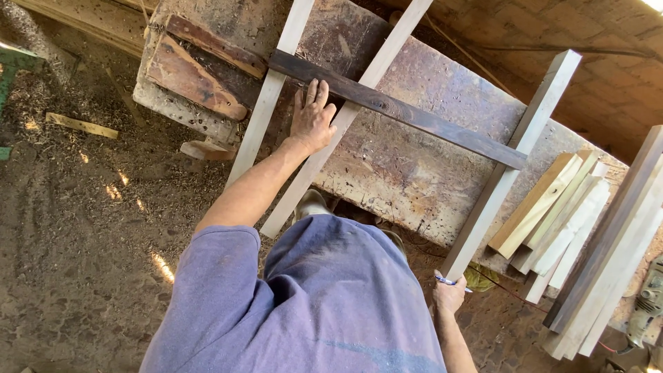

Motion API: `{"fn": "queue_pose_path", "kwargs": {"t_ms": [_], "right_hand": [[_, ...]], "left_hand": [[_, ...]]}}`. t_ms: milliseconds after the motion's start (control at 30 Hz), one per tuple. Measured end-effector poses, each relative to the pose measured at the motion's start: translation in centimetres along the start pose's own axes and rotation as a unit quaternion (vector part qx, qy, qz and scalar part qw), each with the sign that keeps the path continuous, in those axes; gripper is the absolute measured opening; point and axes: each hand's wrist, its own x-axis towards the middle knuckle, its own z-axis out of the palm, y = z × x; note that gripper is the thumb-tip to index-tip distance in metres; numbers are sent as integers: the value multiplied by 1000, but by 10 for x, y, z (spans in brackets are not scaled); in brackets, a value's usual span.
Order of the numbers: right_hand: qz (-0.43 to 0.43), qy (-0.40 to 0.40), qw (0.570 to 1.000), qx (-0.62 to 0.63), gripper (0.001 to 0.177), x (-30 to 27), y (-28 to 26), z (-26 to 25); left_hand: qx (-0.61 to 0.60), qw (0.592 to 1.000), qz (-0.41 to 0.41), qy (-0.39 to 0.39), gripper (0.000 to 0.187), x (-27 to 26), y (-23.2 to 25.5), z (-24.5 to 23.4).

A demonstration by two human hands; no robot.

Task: Measuring and marking wooden planks with a tape measure and a pen in a workshop.

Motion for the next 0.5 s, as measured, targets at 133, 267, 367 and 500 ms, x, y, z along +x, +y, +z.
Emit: {"fn": "queue_pose_path", "kwargs": {"t_ms": [133, 267, 367, 500], "right_hand": [[-24, 15, 1000, 5, 63, 4, 8, 3], [-21, 25, 999, 8, 64, 4, 10, 7], [-23, 26, 999, 15, 64, 0, 8, 6], [-31, 27, 999, 7, 64, 4, 9, 7]], "left_hand": [[-94, 994, -53, 18, 27, -40, 36, -22], [-175, 974, -128, -63, 34, -98, 68, -19], [-126, 980, -116, -103, 39, -125, 64, 14], [-79, 995, -57, -31, 35, -127, 59, 35]]}}
